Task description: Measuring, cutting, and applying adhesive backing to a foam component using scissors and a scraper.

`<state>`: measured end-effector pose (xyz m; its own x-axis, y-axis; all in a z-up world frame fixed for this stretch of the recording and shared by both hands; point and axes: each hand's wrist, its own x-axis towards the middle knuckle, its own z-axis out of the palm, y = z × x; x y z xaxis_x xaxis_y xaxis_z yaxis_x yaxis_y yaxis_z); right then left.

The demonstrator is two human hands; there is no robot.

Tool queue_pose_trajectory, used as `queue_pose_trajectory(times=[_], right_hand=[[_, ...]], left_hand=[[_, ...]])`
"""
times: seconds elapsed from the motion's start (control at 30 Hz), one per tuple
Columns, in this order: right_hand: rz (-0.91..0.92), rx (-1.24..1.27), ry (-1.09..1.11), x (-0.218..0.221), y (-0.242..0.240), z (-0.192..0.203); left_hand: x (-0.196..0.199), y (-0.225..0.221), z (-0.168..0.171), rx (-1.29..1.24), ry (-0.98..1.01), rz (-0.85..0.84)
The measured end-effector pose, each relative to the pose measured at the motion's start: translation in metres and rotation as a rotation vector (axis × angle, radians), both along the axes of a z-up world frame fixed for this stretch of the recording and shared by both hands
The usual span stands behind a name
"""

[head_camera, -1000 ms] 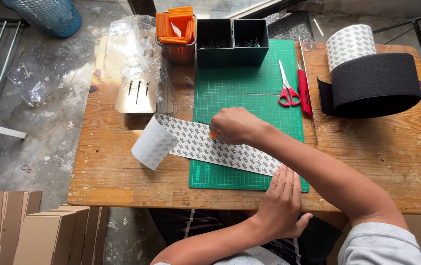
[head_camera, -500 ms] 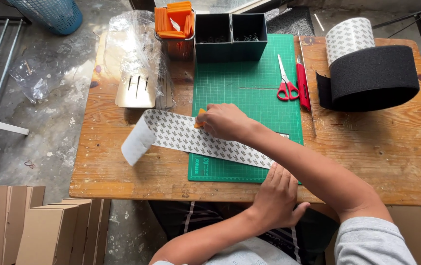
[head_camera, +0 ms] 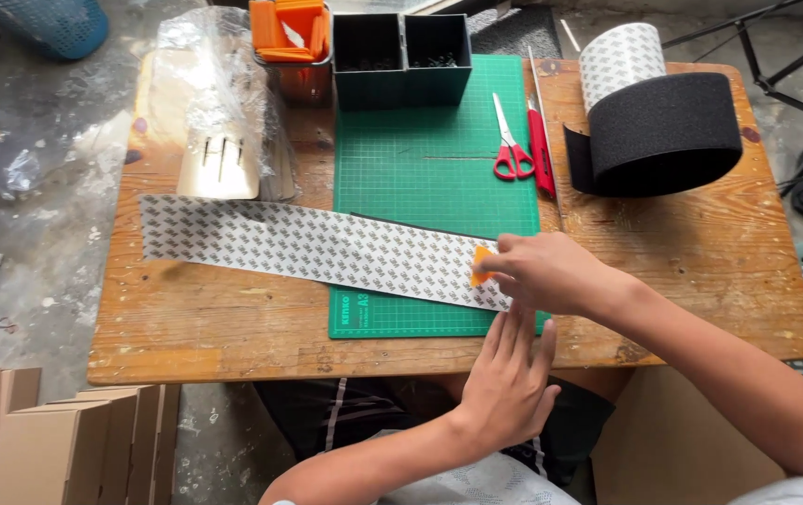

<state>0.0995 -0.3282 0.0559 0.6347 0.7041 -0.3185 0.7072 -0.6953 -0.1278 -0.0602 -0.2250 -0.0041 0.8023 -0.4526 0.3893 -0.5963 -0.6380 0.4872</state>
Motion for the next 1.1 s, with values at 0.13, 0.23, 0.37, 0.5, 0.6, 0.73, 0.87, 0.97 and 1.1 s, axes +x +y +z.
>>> queue_pose_trajectory(times=[0.13, 0.23, 0.37, 0.5, 0.6, 0.73, 0.87, 0.97, 1.1], right_hand=[[0.010, -0.080, -0.012, -0.017, -0.042, -0.003], [0.030, -0.090, -0.007, -0.020, -0.053, -0.010], [-0.011, -0.152, 0.095, -0.020, -0.052, -0.011], [-0.008, -0.185, 0.111, -0.017, -0.044, -0.007], [-0.061, -0.233, 0.189, -0.014, -0.033, 0.001], [-0.090, -0.267, 0.256, -0.011, -0.023, 0.006], [-0.128, -0.268, 0.309, -0.008, -0.015, 0.012], [-0.171, -0.311, 0.325, -0.007, -0.005, 0.015], [-0.120, -0.384, 0.291, -0.006, 0.003, 0.014]], left_hand=[[-0.018, -0.004, 0.005, 0.255, -0.018, 0.160], [-0.025, -0.008, 0.002, 0.332, -0.050, 0.197], [-0.027, -0.015, -0.005, 0.379, -0.032, 0.220], [-0.021, -0.017, -0.015, 0.392, -0.021, 0.234], [-0.021, -0.020, -0.021, 0.401, 0.006, 0.242], [-0.022, -0.019, -0.023, 0.435, -0.030, 0.270], [-0.015, -0.020, -0.023, 0.383, -0.060, 0.262], [-0.005, -0.018, -0.021, 0.125, -0.080, 0.214], [0.001, -0.014, -0.028, 0.089, -0.143, 0.189]])
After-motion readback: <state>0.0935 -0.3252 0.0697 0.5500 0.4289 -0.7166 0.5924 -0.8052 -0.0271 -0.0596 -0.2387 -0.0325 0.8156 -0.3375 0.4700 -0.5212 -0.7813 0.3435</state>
